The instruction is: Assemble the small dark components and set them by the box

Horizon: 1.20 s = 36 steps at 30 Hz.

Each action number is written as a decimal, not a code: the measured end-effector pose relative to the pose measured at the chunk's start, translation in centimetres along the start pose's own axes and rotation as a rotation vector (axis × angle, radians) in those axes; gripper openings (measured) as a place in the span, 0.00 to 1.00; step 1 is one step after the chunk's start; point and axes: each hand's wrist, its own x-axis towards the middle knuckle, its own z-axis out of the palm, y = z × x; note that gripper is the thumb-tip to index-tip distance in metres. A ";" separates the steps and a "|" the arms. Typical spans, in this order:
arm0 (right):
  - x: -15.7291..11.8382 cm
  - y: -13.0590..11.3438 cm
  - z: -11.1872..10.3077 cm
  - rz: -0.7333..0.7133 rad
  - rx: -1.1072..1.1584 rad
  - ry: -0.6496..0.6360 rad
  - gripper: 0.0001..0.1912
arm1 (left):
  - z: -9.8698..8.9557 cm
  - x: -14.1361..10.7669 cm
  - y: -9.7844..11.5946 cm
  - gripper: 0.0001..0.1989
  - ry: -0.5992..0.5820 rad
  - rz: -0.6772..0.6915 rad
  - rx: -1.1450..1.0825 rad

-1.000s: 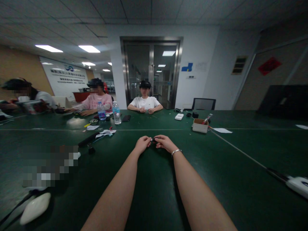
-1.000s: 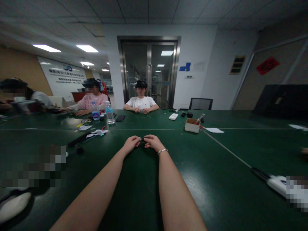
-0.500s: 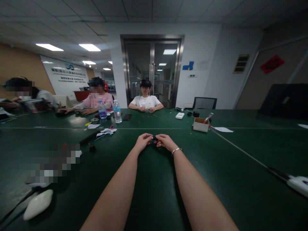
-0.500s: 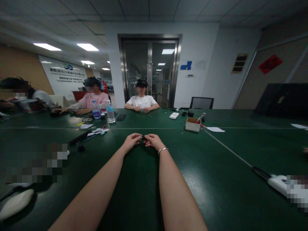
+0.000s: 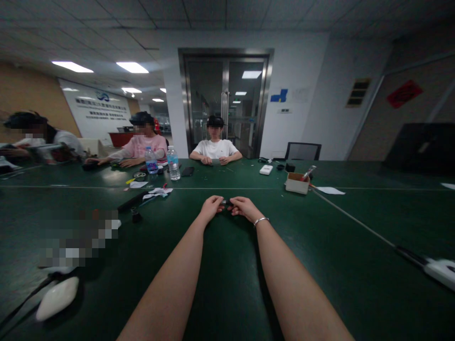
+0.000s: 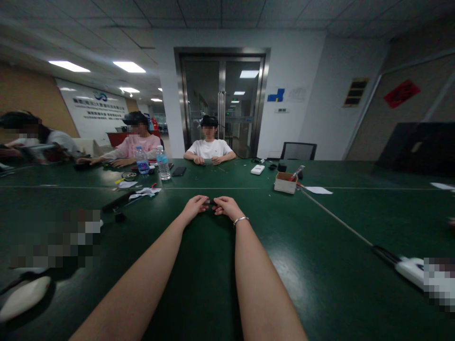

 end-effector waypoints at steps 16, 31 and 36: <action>-0.4 -0.4 0.2 0.000 -0.020 -0.033 0.08 | -0.7 -0.3 -0.1 0.20 -0.063 0.104 -0.052; -0.1 -0.3 0.3 -0.020 -0.133 -0.049 0.07 | 0.0 0.0 -0.1 0.16 -0.001 0.030 -0.013; -0.1 -0.2 0.3 -0.004 -0.139 -0.046 0.06 | -0.2 -0.5 0.0 0.15 -0.031 0.107 0.036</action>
